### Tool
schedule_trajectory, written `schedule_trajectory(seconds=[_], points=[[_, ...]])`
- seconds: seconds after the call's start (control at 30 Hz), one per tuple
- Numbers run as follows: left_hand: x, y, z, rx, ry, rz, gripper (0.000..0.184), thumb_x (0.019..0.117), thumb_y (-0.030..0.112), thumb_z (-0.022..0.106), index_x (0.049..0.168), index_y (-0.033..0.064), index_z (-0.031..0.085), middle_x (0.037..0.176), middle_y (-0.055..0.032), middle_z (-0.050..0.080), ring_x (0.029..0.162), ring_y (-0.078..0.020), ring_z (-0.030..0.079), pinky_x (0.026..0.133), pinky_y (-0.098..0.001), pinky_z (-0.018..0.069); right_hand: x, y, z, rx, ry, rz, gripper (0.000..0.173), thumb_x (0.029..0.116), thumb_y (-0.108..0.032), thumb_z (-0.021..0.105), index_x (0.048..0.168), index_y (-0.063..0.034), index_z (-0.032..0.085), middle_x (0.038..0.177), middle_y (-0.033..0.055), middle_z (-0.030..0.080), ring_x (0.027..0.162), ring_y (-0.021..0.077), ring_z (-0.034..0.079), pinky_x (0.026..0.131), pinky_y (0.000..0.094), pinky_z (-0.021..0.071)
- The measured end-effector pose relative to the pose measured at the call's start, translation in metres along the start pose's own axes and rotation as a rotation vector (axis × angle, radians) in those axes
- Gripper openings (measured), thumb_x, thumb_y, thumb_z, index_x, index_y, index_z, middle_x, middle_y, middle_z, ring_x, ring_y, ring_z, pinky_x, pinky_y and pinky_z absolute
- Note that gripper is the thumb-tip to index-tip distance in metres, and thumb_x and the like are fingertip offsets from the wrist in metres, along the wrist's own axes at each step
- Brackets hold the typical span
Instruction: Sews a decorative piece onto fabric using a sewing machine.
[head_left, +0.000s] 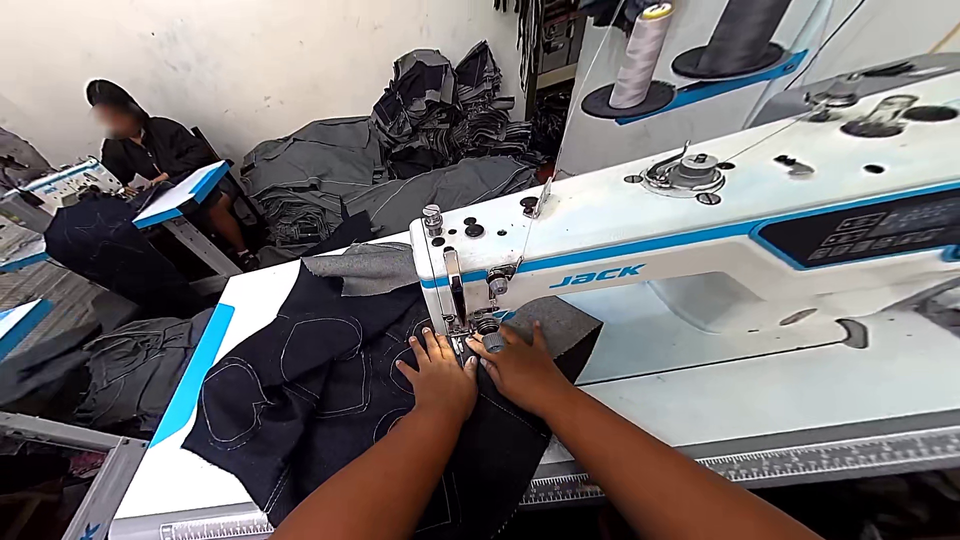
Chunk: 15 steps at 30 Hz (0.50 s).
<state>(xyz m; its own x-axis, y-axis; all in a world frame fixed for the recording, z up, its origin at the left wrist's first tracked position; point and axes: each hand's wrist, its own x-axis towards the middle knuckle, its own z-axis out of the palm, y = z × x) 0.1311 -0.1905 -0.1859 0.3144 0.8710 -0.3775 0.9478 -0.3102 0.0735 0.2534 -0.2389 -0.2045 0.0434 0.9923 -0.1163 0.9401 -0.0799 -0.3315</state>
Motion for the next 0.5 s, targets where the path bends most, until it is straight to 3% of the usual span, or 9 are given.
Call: schedule_trajectory(seconds=[0.1, 0.2, 0.27, 0.37, 0.5], points=[[0.0, -0.001, -0.001, -0.018, -0.008, 0.007, 0.077, 0.1096, 0.054, 0.027, 0.165, 0.0045, 0.007, 0.173, -0.018, -0.004, 0.159, -0.0415, -0.003, 0.118, -0.0753, 0.0056, -0.004, 0.006, 0.007, 0.05, 0.115, -0.018, 0.039, 0.1087, -0.019, 0.045, 0.144, -0.0152, 0.061, 0.156, -0.0002, 0.051, 0.155, 0.0285, 0.029, 0.121, 0.0715, 0.0042], [0.004, -0.007, -0.002, -0.043, -0.013, 0.037, 0.074, 0.1102, 0.052, 0.024, 0.165, 0.0058, 0.009, 0.173, -0.0159, -0.002, 0.159, -0.0395, -0.005, 0.118, -0.0755, 0.0027, -0.011, 0.023, 0.028, 0.152, 0.498, -0.086, 0.03, 0.1011, -0.014, 0.053, 0.121, -0.0042, 0.074, 0.137, 0.0127, 0.067, 0.138, 0.039, 0.053, 0.114, 0.073, 0.027], [0.006, -0.01, -0.003, -0.049, -0.02, 0.068, 0.07, 0.111, 0.05, 0.021, 0.165, 0.0066, 0.01, 0.173, -0.0149, -0.001, 0.159, -0.0391, -0.005, 0.118, -0.0757, 0.0014, -0.021, 0.038, 0.034, 0.21, 0.624, -0.1, 0.033, 0.0978, -0.018, 0.053, 0.117, -0.002, 0.076, 0.131, 0.018, 0.068, 0.128, 0.0437, 0.059, 0.108, 0.0695, 0.0385], [0.014, -0.026, -0.008, -0.08, 0.005, 0.122, 0.067, 0.1115, 0.047, 0.023, 0.166, 0.009, 0.013, 0.174, -0.0124, 0.003, 0.16, -0.0374, -0.001, 0.118, -0.0759, 0.0007, -0.051, 0.051, 0.035, 0.284, 0.634, -0.091, 0.037, 0.0946, -0.019, 0.052, 0.115, 0.0024, 0.075, 0.131, 0.0236, 0.067, 0.124, 0.0484, 0.061, 0.105, 0.0641, 0.0456], [0.043, -0.108, -0.026, -0.128, 0.056, 0.11, 0.062, 0.1118, 0.043, 0.027, 0.166, 0.0145, 0.018, 0.174, -0.0057, 0.007, 0.161, -0.0318, 0.0, 0.121, -0.0715, -0.0007, -0.096, 0.047, 0.024, 0.341, 0.41, -0.138, 0.03, 0.0968, -0.008, 0.058, 0.116, 0.0103, 0.072, 0.131, 0.034, 0.062, 0.125, 0.054, 0.057, 0.109, 0.0638, 0.0422]])
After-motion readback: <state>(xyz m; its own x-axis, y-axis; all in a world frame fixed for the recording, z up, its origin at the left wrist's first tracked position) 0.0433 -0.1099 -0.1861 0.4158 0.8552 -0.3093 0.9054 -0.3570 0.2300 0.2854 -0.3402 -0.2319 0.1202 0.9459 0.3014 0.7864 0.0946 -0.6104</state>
